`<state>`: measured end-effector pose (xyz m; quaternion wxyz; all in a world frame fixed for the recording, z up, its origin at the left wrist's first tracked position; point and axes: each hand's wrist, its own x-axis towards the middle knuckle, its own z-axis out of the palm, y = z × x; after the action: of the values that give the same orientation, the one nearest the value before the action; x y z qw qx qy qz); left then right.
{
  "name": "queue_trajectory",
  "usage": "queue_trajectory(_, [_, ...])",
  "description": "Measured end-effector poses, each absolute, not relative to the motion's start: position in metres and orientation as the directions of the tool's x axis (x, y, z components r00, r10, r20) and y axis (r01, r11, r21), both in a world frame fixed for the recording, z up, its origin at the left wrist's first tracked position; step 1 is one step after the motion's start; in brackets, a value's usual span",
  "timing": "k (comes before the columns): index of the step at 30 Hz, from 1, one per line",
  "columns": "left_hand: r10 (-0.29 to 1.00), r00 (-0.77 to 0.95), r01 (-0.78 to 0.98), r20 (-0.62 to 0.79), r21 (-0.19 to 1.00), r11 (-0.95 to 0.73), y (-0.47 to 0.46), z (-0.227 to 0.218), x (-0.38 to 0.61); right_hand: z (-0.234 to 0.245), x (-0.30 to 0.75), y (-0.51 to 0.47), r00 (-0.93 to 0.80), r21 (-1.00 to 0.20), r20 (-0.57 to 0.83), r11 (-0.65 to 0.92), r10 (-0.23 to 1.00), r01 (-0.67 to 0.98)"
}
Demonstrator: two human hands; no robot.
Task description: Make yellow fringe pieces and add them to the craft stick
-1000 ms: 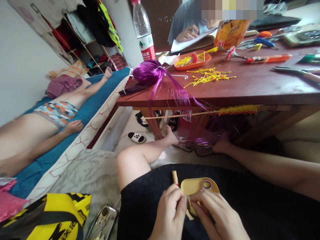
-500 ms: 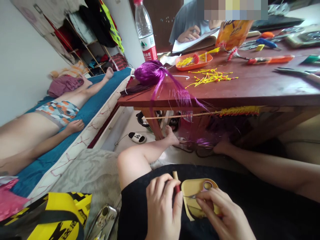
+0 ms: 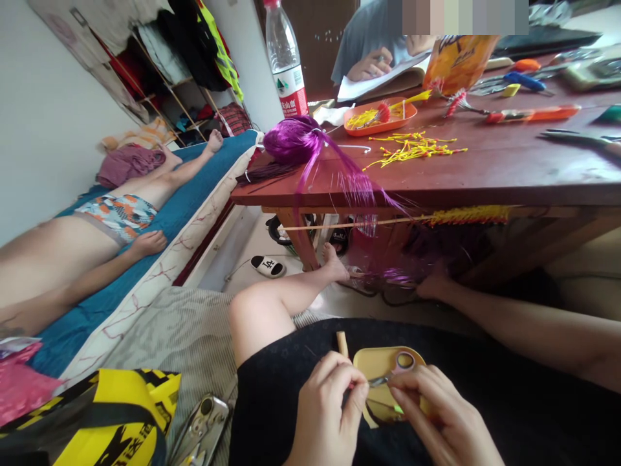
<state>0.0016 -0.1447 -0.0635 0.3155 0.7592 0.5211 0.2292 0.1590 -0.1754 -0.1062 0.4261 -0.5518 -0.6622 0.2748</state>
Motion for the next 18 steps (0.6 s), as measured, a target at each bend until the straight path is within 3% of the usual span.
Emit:
queue_trajectory(9, [0.913,0.407,0.629,0.019,0.719,-0.295,-0.1446,-0.0621,0.004,-0.1048,0.1594,-0.1725,-0.136,-0.686,0.4,0.395,0.906,0.611])
queue_trajectory(15, [0.931,0.35,0.585,-0.103,0.801,-0.131,-0.1475,-0.0683,0.0039,-0.1066,0.1568,-0.1746,-0.094,-0.703,0.375,0.35,0.922,0.619])
queue_trajectory(18, [0.93,0.356,0.546,-0.093,0.828,-0.126,-0.148,-0.0701,0.0044,-0.1086,0.1566,-0.1737,-0.078,-0.701,0.391,0.352,0.917,0.621])
